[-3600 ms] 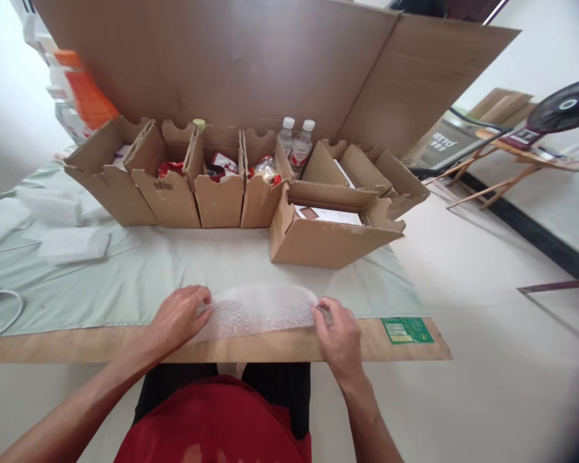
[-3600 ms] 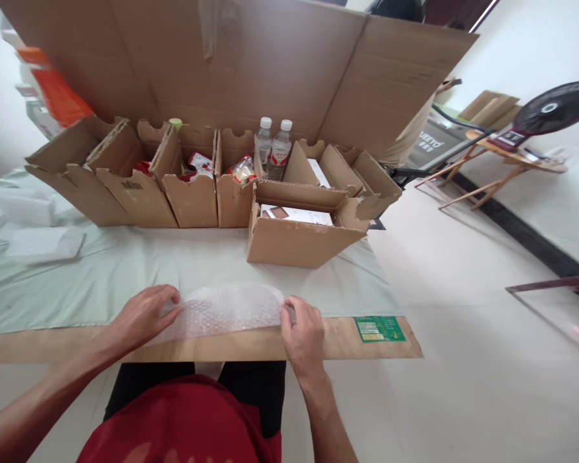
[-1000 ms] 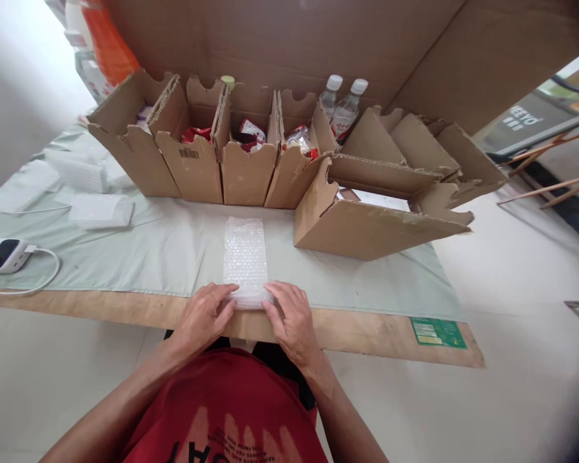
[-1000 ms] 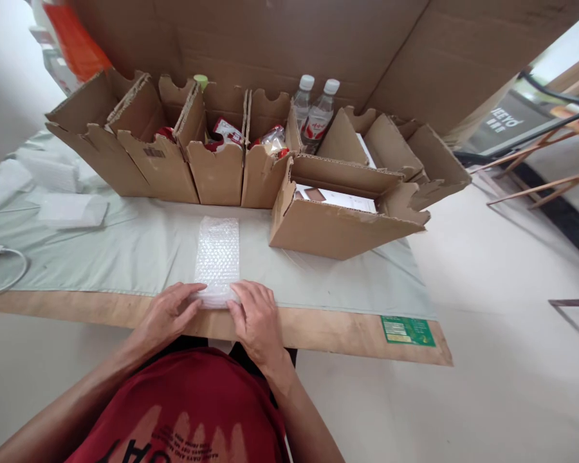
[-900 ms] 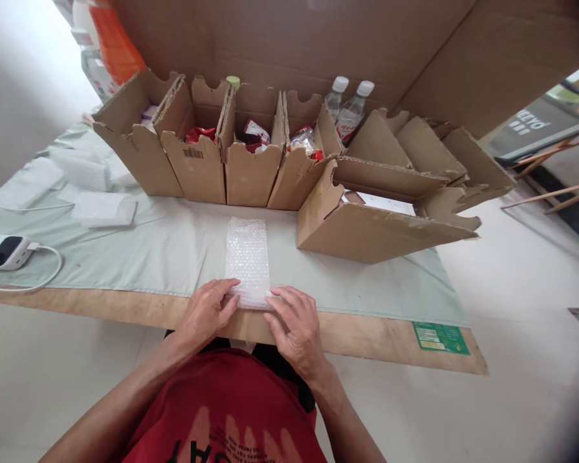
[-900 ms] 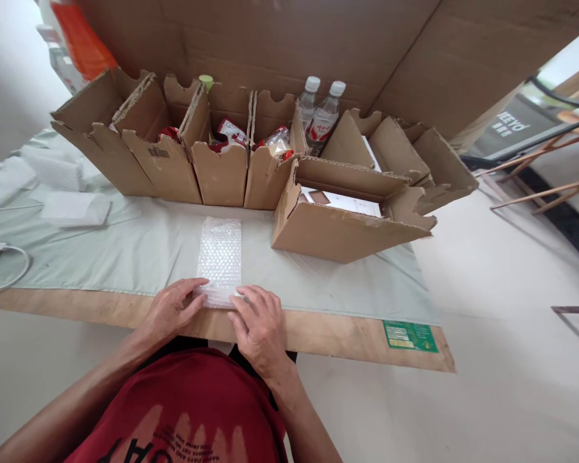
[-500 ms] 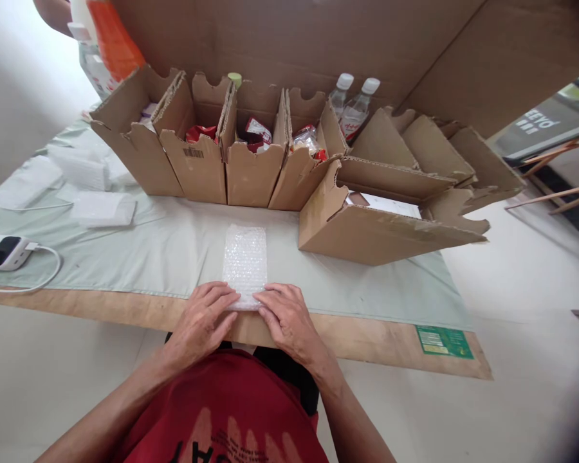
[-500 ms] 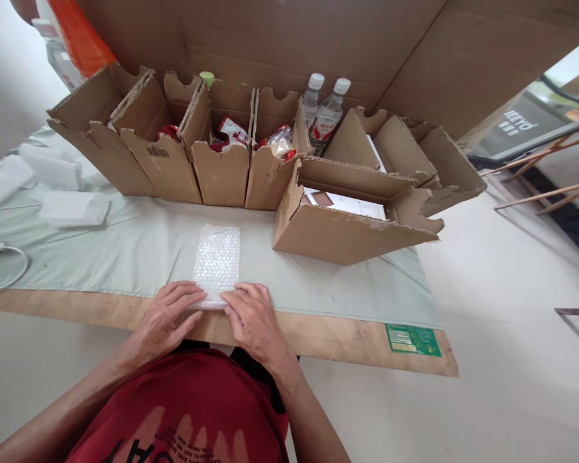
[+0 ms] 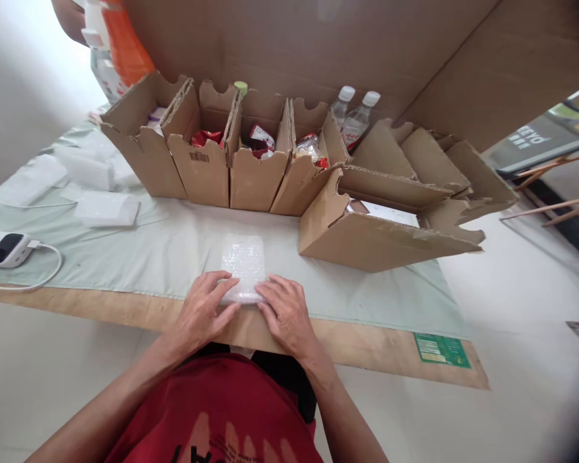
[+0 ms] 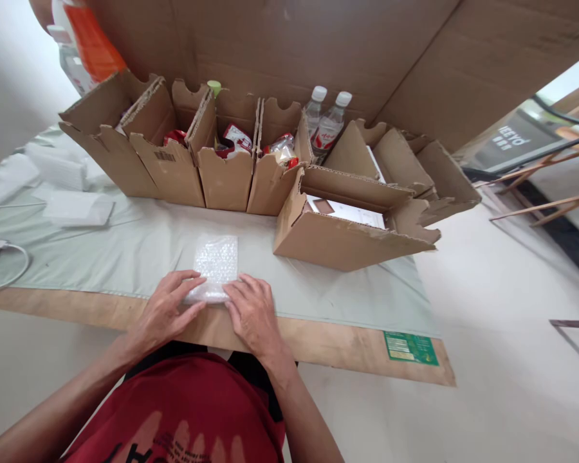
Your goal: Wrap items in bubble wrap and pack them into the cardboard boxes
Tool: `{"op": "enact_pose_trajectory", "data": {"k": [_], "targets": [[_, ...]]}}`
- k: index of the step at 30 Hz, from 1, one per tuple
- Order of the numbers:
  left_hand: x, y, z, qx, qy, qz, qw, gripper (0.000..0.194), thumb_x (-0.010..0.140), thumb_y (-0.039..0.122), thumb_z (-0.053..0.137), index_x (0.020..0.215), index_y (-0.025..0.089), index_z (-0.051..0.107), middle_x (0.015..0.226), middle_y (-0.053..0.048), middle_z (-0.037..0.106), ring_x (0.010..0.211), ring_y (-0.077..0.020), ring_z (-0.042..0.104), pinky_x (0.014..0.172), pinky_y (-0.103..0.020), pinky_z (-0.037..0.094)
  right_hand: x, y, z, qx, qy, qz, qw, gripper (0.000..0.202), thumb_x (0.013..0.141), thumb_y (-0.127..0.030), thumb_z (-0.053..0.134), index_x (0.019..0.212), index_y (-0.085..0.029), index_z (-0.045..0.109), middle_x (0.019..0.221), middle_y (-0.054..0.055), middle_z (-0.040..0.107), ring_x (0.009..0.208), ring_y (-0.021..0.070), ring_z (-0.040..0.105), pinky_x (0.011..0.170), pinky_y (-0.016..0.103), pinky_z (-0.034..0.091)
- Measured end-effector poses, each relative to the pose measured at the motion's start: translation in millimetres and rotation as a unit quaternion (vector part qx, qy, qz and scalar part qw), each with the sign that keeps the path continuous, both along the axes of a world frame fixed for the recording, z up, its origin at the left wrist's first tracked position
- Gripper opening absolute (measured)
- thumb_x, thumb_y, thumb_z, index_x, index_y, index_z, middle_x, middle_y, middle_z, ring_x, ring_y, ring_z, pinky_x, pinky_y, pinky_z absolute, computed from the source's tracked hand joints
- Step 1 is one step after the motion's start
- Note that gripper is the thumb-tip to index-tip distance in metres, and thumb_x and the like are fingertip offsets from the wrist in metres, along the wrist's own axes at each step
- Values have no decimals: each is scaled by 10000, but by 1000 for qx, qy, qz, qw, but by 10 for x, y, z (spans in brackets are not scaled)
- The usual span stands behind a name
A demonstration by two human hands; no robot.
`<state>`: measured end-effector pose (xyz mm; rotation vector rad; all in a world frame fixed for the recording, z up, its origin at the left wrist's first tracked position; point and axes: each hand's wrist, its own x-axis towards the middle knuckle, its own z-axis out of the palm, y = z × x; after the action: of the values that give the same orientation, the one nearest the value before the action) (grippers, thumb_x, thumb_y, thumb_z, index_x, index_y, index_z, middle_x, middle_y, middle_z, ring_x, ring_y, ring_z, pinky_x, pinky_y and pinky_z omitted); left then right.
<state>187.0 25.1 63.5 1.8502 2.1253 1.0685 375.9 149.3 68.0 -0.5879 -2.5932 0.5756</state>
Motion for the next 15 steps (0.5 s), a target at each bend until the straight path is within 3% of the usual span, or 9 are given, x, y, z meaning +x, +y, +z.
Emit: {"op": "enact_pose_trajectory", "data": {"k": [4,10,12,15], "targets": [[-2,-118,40,-24,-27,-37,999,259,971,269,554,1202,216,661,1090,-96,709,1053,-252,638,947,-426,516,43,-36,73,-63,5,6,998,303,995,-241,551,1274,-255,668,1156,67,757,1180,256,626,1014,460,469],[-158,229,-66,-26,7,34,999,273,979,307,530,1195,194,653,1084,-104,717,1013,-261,647,929,-433,522,-51,-40,19,43,-2,-27,999,418,979,-281,584,1391,-210,580,1420,138,605,1286,306,547,1034,493,445],[-167,268,-72,-7,20,51,998,293,980,321,537,1220,189,641,1148,-120,693,1068,-269,639,956,-442,519,-110,-4,-7,60,-11,-25,998,367,972,-230,585,1336,-212,623,1361,131,646,1270,311,551,1019,498,442],[-124,152,-49,26,36,20,999,344,970,328,575,1282,186,605,1279,-150,636,1183,-283,601,1017,-456,495,-142,39,-8,33,10,-32,999,288,986,-201,560,1250,-220,671,1223,101,717,1178,283,599,984,472,452]]}}
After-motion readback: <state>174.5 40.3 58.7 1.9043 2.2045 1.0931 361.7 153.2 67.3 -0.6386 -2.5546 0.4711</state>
